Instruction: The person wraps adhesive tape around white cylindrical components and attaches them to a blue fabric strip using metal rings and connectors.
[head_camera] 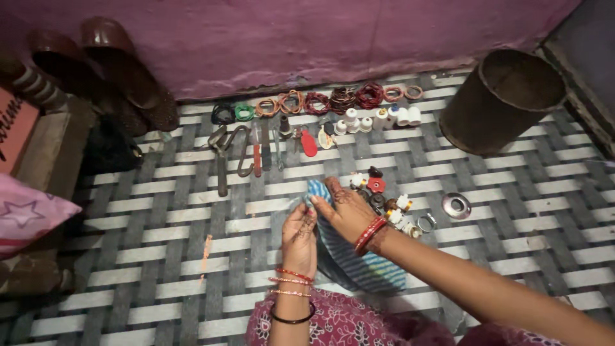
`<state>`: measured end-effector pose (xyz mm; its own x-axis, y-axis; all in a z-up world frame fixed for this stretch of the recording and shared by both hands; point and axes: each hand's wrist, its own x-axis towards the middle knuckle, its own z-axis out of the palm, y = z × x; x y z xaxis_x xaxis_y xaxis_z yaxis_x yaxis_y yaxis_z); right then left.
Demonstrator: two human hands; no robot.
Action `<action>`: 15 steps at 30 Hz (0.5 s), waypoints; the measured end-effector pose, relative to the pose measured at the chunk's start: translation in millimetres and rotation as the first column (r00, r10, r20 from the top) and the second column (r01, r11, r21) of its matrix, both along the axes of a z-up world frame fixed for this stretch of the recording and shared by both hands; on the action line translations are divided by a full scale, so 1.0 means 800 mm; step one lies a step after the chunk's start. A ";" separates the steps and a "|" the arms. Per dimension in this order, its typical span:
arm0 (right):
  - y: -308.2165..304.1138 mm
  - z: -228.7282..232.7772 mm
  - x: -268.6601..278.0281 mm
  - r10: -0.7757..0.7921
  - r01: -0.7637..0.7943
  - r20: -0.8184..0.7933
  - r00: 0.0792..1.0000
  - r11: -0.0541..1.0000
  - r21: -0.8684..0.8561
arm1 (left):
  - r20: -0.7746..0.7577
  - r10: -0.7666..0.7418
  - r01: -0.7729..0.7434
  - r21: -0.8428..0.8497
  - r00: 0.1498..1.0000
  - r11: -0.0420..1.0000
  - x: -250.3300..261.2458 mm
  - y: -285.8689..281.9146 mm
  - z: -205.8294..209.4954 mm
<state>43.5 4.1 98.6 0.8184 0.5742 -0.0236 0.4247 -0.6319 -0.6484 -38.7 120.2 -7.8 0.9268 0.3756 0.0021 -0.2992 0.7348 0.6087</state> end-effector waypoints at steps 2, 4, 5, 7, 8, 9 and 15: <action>-0.007 -0.011 0.006 0.061 -0.072 0.127 0.990 0.993 0.088 | -0.033 0.037 -0.037 -0.017 0.999 0.999 0.004 0.000 0.000; -0.012 -0.020 0.010 0.110 -0.163 0.283 0.953 0.971 0.173 | -0.014 0.037 -0.037 -0.020 0.999 0.999 0.004 0.001 -0.003; -0.012 -0.022 0.011 0.098 -0.135 0.211 0.972 0.976 0.168 | -0.005 0.037 -0.037 -0.021 0.999 0.999 0.005 0.002 -0.006; -0.016 -0.022 0.013 0.074 -0.083 0.066 0.995 0.985 0.152 | -0.039 0.053 -0.055 -0.051 0.998 0.997 0.009 0.000 -0.012; -0.017 -0.022 0.015 0.102 -0.119 0.090 0.991 0.970 0.210 | -0.056 0.061 -0.064 -0.065 0.997 0.996 0.011 0.001 -0.014; -0.020 -0.023 0.016 0.129 -0.156 0.116 0.985 0.951 0.266 | -0.086 0.068 -0.076 -0.092 0.994 0.993 0.012 0.003 -0.014; -0.038 -0.045 0.038 -0.191 0.248 -0.210 0.959 0.924 0.292 | -0.008 -0.039 0.037 -0.166 0.999 0.985 0.005 0.015 0.013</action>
<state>73.7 -26.0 62.6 0.9238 0.3820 -0.0265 0.1607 -0.4494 -0.8788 -34.6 132.5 2.3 0.9400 0.3342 -0.0682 -0.2626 0.8367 0.4806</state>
